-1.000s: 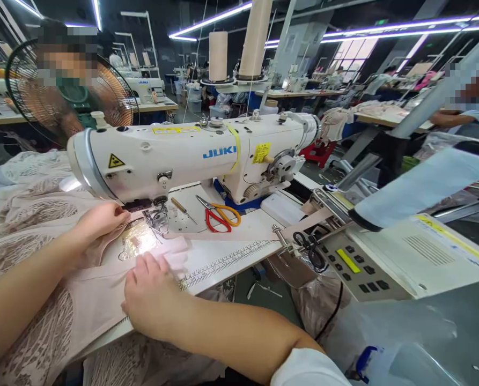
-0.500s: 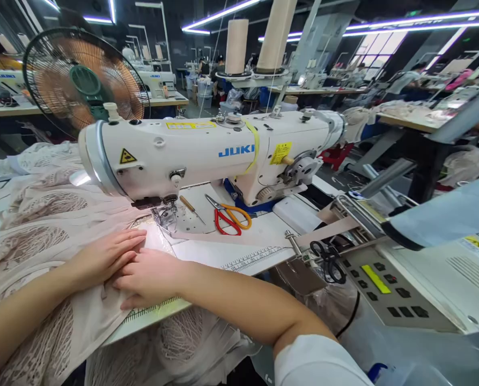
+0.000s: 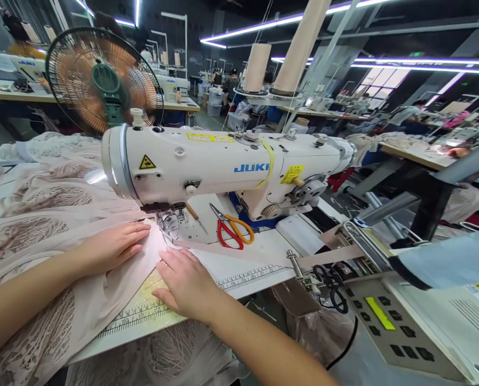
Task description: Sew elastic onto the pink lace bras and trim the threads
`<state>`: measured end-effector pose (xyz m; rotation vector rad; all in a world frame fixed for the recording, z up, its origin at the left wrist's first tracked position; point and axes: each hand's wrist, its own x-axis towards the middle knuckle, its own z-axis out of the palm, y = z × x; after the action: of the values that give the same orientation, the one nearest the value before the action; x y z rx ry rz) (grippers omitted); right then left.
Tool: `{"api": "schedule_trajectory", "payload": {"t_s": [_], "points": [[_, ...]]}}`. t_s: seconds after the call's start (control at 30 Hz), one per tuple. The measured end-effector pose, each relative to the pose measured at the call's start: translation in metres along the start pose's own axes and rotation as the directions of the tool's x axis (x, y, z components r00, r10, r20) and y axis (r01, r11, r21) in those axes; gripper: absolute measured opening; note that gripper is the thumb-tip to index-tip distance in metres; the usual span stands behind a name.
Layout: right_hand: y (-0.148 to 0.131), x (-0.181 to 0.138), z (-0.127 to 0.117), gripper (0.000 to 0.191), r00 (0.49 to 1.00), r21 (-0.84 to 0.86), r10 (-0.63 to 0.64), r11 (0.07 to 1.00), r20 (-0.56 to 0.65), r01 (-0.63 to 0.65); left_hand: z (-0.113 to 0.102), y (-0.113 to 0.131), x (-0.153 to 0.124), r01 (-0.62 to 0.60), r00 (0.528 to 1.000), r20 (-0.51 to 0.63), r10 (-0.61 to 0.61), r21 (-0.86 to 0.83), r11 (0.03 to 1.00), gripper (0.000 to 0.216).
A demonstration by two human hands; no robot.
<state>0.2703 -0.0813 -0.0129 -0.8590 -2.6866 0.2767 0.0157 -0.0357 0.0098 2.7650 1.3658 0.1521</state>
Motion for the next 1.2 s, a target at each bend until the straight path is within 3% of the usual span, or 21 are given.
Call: {"api": "schedule_trajectory", "payload": {"t_s": [0.83,1.0,1.1,1.2], "points": [[0.003,0.003,0.006,0.056,0.999,0.001,0.042,0.999,-0.026,-0.042,-0.002,-0.014,0.017,-0.041,0.999,-0.004,0.041,0.048,0.998,0.042],[0.005,0.013,0.007,0.061,0.999,-0.037,0.025,0.999,-0.043,-0.026,-0.013,-0.021,0.024,-0.052,0.999,0.009,0.051,0.07,0.996,0.041],[0.002,0.021,0.003,0.061,0.999,-0.055,0.036,0.998,-0.022,-0.037,-0.027,-0.011,0.023,-0.073,0.997,0.021,0.071,0.082,0.994,0.035],[0.0,0.027,0.001,0.061,0.999,-0.06,0.052,0.997,0.001,-0.052,-0.03,0.016,0.009,-0.1,0.994,0.047,0.097,0.07,0.992,0.032]]}}
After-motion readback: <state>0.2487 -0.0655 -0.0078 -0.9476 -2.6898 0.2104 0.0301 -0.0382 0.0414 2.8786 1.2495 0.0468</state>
